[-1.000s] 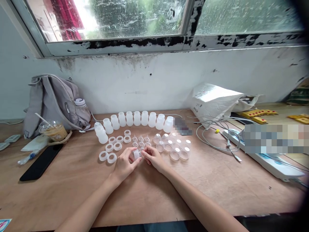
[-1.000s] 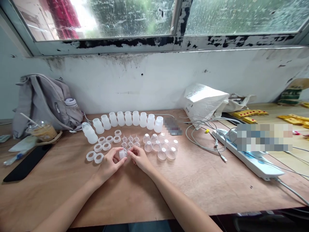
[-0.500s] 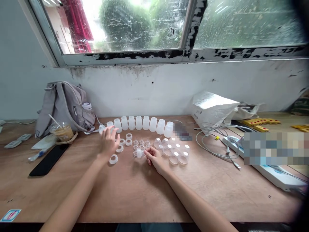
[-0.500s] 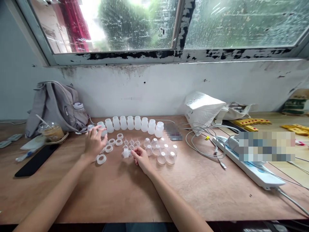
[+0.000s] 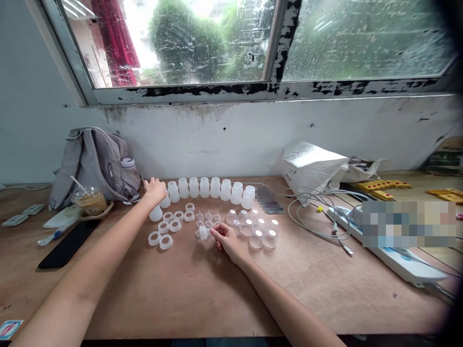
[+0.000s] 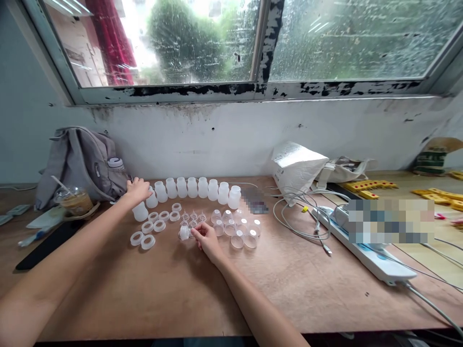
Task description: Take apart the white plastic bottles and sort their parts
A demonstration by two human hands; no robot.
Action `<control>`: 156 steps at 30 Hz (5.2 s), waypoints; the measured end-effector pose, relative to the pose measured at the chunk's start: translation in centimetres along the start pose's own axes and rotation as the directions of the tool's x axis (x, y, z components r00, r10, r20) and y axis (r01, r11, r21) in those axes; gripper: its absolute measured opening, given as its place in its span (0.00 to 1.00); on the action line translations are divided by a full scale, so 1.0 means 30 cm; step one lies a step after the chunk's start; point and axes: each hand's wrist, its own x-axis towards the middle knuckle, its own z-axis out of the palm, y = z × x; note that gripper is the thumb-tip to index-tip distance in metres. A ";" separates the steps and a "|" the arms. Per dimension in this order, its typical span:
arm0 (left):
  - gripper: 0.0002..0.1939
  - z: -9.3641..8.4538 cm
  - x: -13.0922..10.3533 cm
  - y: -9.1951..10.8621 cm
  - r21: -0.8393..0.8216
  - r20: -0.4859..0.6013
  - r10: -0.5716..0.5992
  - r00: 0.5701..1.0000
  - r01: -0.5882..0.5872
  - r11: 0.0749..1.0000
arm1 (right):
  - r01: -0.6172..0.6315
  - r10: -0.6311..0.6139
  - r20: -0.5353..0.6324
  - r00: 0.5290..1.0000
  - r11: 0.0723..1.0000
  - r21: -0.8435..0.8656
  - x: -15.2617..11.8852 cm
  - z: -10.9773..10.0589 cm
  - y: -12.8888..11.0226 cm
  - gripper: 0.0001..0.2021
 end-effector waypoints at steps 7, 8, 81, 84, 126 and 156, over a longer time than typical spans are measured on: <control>0.10 0.015 -0.010 -0.006 0.002 -0.026 0.069 0.997 -0.069 0.998 | 0.014 -0.014 0.004 1.000 1.000 -0.007 0.001 -0.003 0.002 0.15; 0.09 0.016 -0.014 -0.006 0.000 -0.040 0.079 0.996 -0.080 0.997 | 0.013 -0.013 0.002 1.000 1.000 -0.006 0.001 -0.003 0.002 0.15; 0.23 0.187 -0.474 0.294 -0.343 -0.650 0.408 0.641 -0.726 0.596 | 0.045 -0.071 -0.123 0.990 0.978 -0.203 -0.049 -0.073 -0.056 0.21; 0.24 0.187 -0.473 0.291 -0.366 -0.641 0.406 0.652 -0.724 0.584 | 0.046 -0.059 -0.060 0.996 0.978 -0.205 -0.051 -0.081 -0.071 0.17; 0.14 0.065 -0.579 0.414 -0.621 0.256 0.664 0.702 0.646 -0.444 | -0.179 0.091 0.241 0.966 0.911 0.372 -0.106 -0.041 -0.139 0.18; 0.19 0.081 -0.541 0.396 -0.732 0.302 0.375 0.876 0.465 -0.498 | 0.222 -0.398 0.151 0.905 0.139 -0.965 -0.030 -0.229 -0.084 0.09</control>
